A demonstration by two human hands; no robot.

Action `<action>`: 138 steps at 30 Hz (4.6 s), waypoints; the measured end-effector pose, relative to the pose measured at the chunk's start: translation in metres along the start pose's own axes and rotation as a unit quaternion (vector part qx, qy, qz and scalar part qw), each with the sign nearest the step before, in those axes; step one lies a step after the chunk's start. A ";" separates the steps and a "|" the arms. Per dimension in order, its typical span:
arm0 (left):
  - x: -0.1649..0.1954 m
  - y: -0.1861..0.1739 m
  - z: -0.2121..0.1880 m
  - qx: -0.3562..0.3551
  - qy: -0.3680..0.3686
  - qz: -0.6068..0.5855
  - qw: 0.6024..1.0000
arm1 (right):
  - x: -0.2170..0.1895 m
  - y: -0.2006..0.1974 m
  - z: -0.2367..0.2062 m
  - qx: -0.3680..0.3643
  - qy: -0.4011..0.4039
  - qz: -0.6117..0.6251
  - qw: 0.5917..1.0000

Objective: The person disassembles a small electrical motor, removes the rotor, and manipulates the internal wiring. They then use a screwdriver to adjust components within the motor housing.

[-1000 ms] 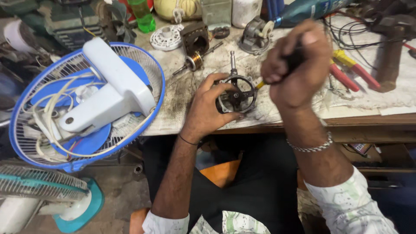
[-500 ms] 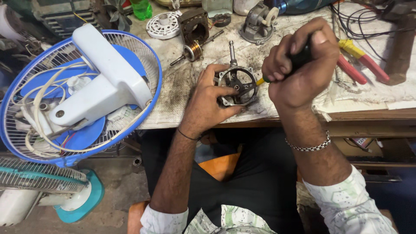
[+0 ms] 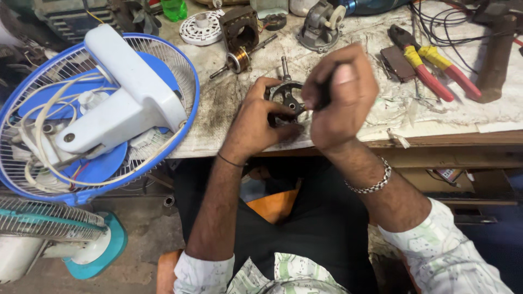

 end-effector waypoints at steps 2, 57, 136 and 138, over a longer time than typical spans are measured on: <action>-0.006 0.002 0.001 -0.025 -0.052 -0.030 0.998 | -0.001 0.008 -0.001 -0.055 0.000 -0.026 0.998; 0.006 -0.008 0.022 0.045 -0.099 0.001 0.994 | 0.040 0.013 0.046 -0.077 0.163 0.017 0.984; 0.009 -0.006 0.019 0.078 -0.139 0.133 0.978 | 0.016 0.008 0.066 -0.159 0.249 0.205 0.933; 0.011 -0.006 0.018 0.077 -0.141 0.152 0.975 | -0.006 0.010 0.057 -0.161 0.080 -0.124 0.976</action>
Point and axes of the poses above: each hand's wrist, its own z-axis towards the middle knuckle, its own y-axis out of the palm, x = y × z, the point moved 4 cm from there along z, towards the middle knuckle, and after that the axes turned 1 degree about z, right-handed, at the moved point
